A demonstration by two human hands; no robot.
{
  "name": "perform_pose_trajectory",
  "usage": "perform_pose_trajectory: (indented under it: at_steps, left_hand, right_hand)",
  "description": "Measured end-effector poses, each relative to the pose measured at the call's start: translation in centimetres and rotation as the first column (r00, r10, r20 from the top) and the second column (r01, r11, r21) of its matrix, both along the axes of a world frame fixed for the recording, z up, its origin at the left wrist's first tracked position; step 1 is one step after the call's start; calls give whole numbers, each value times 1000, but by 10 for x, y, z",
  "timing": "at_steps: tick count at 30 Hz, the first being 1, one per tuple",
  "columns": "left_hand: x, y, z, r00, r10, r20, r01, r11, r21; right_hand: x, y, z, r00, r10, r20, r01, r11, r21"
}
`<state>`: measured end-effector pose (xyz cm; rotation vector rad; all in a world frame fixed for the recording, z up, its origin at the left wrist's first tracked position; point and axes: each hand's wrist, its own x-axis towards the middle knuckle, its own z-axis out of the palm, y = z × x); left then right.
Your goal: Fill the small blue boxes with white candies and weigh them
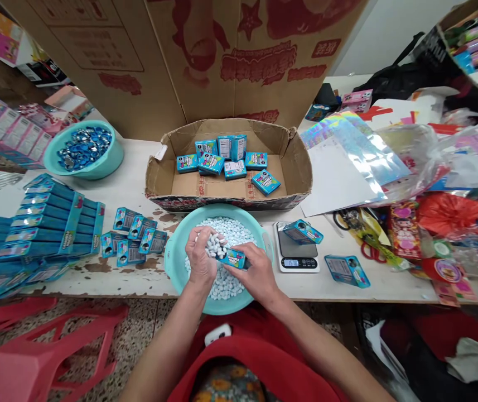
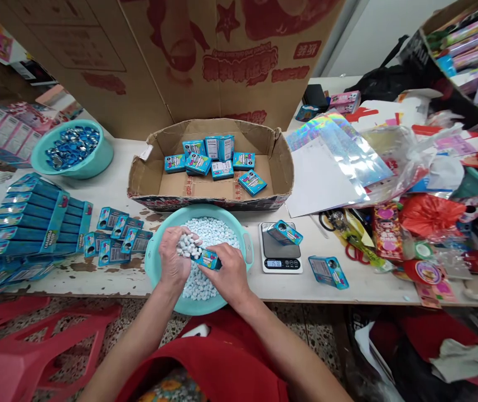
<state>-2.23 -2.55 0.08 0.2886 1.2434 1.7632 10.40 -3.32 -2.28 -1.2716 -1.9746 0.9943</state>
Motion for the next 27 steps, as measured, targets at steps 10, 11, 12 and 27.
perform_pose_trajectory:
  at_steps: [10, 11, 12, 27]
  left_hand:
    - [5, 8, 11, 995, 15, -99, -20, 999, -45]
    - [6, 8, 12, 994, 12, -107, -17, 999, -47]
    - [6, 8, 14, 994, 10, -112, -15, 999, -47]
    - [18, 9, 24, 982, -9, -189, 6, 1000, -19]
  right_hand:
    - [6, 6, 13, 997, -33, -68, 30, 998, -48]
    - [6, 6, 14, 996, -36, -76, 32, 998, -49]
    - [7, 6, 14, 996, -39, -83, 35, 998, -51]
    - [13, 7, 19, 990, -60, -125, 57, 998, -30]
